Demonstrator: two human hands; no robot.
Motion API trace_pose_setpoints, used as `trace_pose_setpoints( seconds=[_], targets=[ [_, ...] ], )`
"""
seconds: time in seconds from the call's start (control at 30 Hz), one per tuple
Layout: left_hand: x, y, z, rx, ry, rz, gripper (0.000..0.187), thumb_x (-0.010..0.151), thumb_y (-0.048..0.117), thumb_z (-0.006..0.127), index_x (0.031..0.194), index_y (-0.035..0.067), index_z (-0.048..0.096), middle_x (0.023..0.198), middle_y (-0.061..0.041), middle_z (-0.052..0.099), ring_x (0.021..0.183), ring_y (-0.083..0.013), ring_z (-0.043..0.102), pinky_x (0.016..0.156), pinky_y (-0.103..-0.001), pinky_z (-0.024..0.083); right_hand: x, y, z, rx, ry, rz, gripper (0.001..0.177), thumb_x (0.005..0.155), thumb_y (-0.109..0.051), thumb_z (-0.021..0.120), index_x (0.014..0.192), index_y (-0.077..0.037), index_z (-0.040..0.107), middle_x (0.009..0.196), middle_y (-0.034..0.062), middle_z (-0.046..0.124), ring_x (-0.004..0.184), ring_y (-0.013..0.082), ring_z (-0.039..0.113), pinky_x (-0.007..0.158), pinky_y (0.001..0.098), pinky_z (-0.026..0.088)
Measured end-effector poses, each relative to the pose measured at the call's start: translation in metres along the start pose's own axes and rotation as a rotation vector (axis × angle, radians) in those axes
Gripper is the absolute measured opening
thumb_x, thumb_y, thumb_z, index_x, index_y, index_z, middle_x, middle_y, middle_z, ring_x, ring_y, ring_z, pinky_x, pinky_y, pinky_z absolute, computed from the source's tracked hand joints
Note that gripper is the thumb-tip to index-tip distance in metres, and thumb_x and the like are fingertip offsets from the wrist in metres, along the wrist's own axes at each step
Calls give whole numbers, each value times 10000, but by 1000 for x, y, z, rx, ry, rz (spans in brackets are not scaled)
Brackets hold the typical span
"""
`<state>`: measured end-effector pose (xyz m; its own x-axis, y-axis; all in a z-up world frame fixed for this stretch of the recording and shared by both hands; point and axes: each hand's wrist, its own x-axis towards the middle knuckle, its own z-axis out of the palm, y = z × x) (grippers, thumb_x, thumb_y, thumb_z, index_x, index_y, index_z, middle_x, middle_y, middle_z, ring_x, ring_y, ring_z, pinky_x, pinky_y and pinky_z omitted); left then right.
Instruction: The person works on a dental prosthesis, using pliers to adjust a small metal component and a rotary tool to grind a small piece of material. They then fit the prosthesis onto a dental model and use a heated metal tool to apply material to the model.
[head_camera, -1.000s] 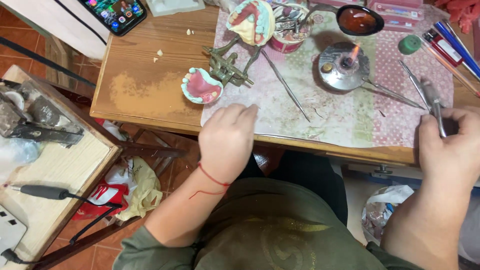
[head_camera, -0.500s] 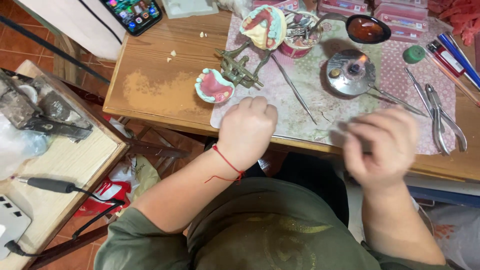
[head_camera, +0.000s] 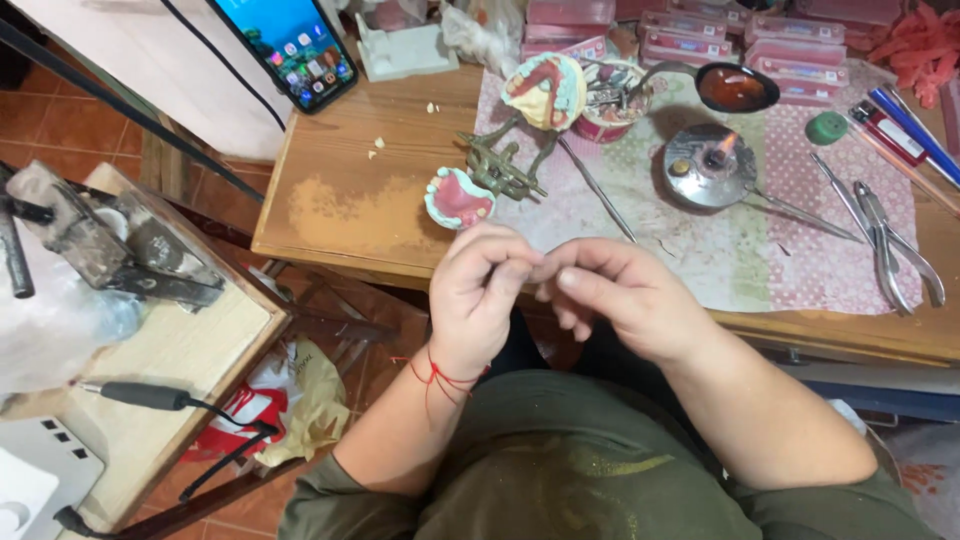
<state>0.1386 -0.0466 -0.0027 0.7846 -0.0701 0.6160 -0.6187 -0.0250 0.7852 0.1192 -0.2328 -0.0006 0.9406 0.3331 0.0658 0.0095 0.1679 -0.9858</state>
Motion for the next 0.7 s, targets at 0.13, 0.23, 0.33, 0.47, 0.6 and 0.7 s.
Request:
trace_pose_setpoints(
  seconds=[0.13,0.23,0.33,0.47,0.6,0.7],
  targets=[
    [-5,-2,-9,-94,29,20,179,1022,215,649,953,93,761,855,-50,649,775,-183,619,794,-324,559,11,-4,20,258,7,9,172,965,-86,632,972,83,663,757,149,659,587,160,667,433,265,579],
    [-9,-4,-20,-84,36,22,170,1012,212,668,956,88,770,853,-54,630,757,-179,609,773,-326,559,18,-3,25,162,-11,-41,145,951,-61,656,911,77,675,697,140,651,599,162,665,458,282,592],
    [-13,-1,-35,-19,47,8,127,985,186,696,954,95,779,844,-57,651,739,-200,629,747,-335,558,25,-1,27,-117,-33,-146,136,932,-79,692,843,21,713,663,104,648,624,160,646,529,306,574],
    [-24,-14,-71,202,180,-23,86,980,91,668,916,81,726,866,-87,660,752,-245,630,717,-356,524,40,-7,27,-572,33,-276,112,947,-118,705,873,-49,755,733,127,678,705,285,673,691,404,551],
    [-21,-36,-95,135,281,-60,59,1018,90,603,969,58,594,934,-83,575,786,-162,500,713,-303,448,52,6,31,-667,124,-288,87,972,-113,701,932,-70,765,757,121,694,748,307,697,745,407,552],
    [-3,-30,-96,272,168,-1,231,949,169,751,1024,75,553,1095,-127,566,848,-224,526,673,-339,438,60,10,43,-668,152,-305,91,994,-137,691,940,-104,756,748,67,684,745,272,697,735,381,556]
  ],
)
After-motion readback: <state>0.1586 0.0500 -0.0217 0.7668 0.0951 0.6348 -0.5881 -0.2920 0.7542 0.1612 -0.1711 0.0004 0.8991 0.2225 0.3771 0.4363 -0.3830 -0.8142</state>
